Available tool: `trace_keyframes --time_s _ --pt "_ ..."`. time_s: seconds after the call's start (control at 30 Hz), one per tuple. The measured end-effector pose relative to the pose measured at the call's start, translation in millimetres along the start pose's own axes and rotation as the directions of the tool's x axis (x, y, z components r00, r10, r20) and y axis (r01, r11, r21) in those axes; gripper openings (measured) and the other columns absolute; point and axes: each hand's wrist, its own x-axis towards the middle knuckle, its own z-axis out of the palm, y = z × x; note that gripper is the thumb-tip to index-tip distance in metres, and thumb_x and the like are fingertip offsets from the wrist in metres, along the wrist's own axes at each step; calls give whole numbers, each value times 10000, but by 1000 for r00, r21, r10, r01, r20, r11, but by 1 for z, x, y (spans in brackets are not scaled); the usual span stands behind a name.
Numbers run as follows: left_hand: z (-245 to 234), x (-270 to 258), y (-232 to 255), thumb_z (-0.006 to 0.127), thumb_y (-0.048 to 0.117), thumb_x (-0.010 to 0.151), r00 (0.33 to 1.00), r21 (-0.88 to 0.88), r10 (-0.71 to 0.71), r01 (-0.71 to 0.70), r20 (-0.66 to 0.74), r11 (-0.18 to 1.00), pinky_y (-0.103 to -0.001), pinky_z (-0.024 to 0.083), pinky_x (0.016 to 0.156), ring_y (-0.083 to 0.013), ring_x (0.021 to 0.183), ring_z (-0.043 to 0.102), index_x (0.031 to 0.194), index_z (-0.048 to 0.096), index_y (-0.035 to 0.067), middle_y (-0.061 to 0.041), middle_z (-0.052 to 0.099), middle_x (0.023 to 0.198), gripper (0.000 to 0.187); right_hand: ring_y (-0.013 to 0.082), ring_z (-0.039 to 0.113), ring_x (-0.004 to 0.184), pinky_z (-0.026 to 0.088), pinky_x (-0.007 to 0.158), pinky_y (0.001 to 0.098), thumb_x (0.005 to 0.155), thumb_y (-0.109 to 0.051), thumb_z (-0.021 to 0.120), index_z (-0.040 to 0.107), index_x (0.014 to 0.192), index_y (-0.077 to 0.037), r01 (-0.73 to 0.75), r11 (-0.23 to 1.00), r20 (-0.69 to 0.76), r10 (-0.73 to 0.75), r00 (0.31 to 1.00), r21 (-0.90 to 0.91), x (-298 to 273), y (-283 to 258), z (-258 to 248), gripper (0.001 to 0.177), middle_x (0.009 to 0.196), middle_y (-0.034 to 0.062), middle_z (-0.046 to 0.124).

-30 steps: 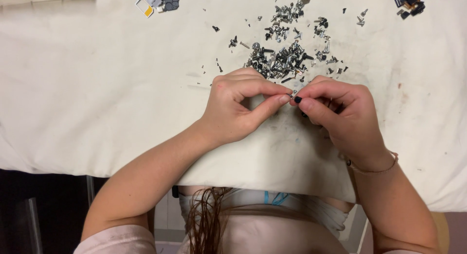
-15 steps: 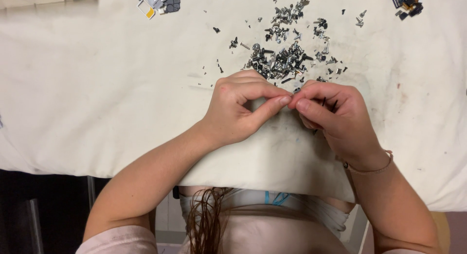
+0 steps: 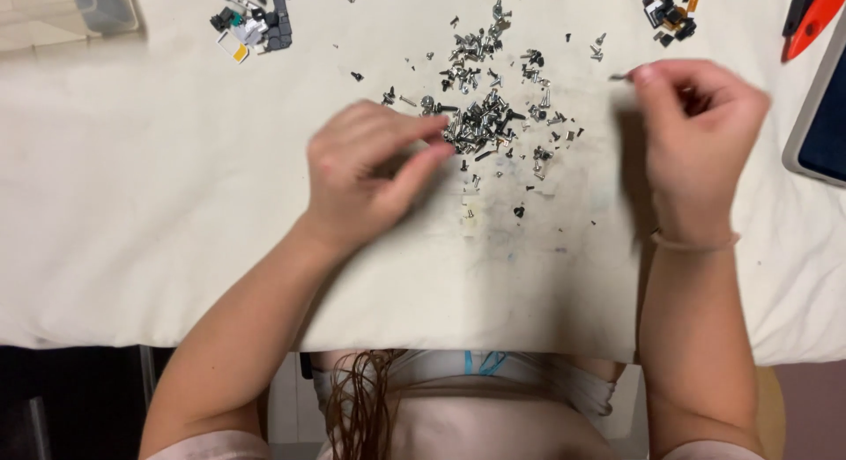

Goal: The person uses tweezers to pick up and sort small screws and fasteners on a white tablecloth. They occasionally use their fingers to move the pile or inspect individual pieces. The task involves organizing the hardware into smaller groups.

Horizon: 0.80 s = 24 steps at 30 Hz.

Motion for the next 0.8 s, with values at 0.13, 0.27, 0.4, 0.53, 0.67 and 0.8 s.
trace_keyframes --time_s 0.13,0.27,0.4,0.53,0.67,0.8 --pt "-19 3 -29 714 22 1006 978 33 -160 166 -136 986 -343 482 733 -190 696 624 880 750 13 -82 743 816 131 75 556 886 480 817 243 1110 -66 788 673 927 -43 -62 998 -136 58 989 -27 34 72 -17 218 899 -9 640" --pt "-25 6 -52 638 137 1053 899 -126 -384 364 -211 923 -265 500 613 -171 644 683 809 698 -16 -128 725 771 294 178 652 894 567 843 298 1075 -2 768 786 1204 79 172 970 -104 -192 976 -172 38 61 -12 153 1031 134 659" --pt "-25 3 -59 652 169 1067 886 -145 -418 395 -203 907 -273 531 642 -212 749 770 779 659 16 -77 594 603 325 347 513 1111 430 1059 417 1002 175 504 549 1481 201 273 938 49 -269 962 -213 23 33 -20 482 1121 231 451" --pt "-25 9 -38 661 114 1035 982 143 -181 188 -60 972 -367 449 793 -213 754 635 981 752 47 -61 736 860 126 284 517 1053 434 871 349 1110 51 550 554 1542 124 195 956 286 -128 950 -218 1 -18 -22 439 1190 216 513" --pt "13 9 2 711 320 1015 963 265 90 -159 254 951 -543 481 1035 -354 1237 640 1206 750 92 -118 704 1317 299 230 573 978 454 872 323 1070 -7 617 674 1411 43 140 966 434 -32 901 -219 -7 -47 -15 349 1128 149 605" --pt "65 8 18 752 224 965 934 344 11 -142 356 928 -509 399 1113 -319 1318 548 1138 726 86 -112 593 1424 223 231 577 941 445 829 331 1071 -39 616 727 1349 8 157 950 420 -31 907 -268 -8 -49 -15 303 1106 139 619"
